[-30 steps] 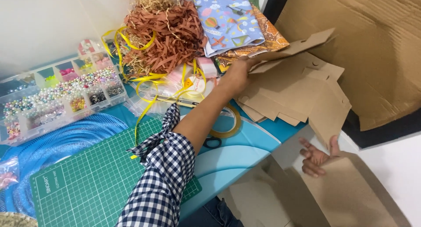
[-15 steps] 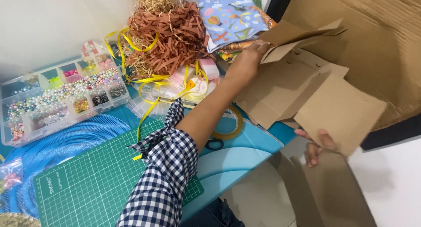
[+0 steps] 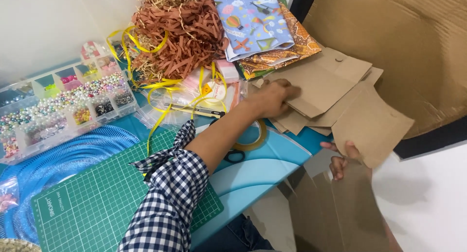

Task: Folding and assembling a small cardboard gift box on a craft table.

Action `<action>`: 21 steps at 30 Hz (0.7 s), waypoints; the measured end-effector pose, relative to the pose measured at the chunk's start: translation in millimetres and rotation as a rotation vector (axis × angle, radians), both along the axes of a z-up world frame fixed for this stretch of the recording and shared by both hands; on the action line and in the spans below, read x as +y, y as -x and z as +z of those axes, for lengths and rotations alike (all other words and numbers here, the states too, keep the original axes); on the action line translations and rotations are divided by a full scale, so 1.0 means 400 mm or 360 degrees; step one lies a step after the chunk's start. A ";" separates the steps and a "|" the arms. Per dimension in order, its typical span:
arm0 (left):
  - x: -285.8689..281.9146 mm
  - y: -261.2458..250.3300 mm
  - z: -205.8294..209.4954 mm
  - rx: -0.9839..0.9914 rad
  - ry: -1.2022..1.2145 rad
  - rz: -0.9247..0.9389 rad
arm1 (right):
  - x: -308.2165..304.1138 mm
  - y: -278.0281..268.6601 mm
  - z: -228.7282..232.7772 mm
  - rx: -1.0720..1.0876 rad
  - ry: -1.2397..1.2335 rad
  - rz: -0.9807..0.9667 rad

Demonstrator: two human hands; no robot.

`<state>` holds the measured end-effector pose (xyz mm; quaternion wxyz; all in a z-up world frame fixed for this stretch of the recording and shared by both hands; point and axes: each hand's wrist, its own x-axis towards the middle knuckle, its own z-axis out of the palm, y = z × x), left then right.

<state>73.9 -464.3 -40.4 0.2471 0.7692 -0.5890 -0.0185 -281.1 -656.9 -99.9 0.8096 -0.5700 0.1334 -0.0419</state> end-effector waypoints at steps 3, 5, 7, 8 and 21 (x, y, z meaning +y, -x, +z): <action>0.020 0.002 0.027 -0.0018 -0.0010 -0.0081 | 0.159 -0.006 0.192 0.0342 0.0488 -0.0677; 0.026 -0.002 0.048 0.0046 0.0091 -0.0139 | 0.131 0.020 0.228 0.0588 0.0888 -0.1104; 0.026 0.000 0.065 0.0111 0.0179 -0.0094 | -0.011 0.072 0.192 0.0134 0.1267 -0.1484; 0.023 -0.001 0.065 0.0113 0.0179 -0.0095 | -0.044 0.111 0.203 0.0136 0.1268 -0.1483; 0.123 0.075 0.138 0.0237 0.0218 -0.0332 | 0.254 0.050 0.526 0.0261 0.1858 -0.1493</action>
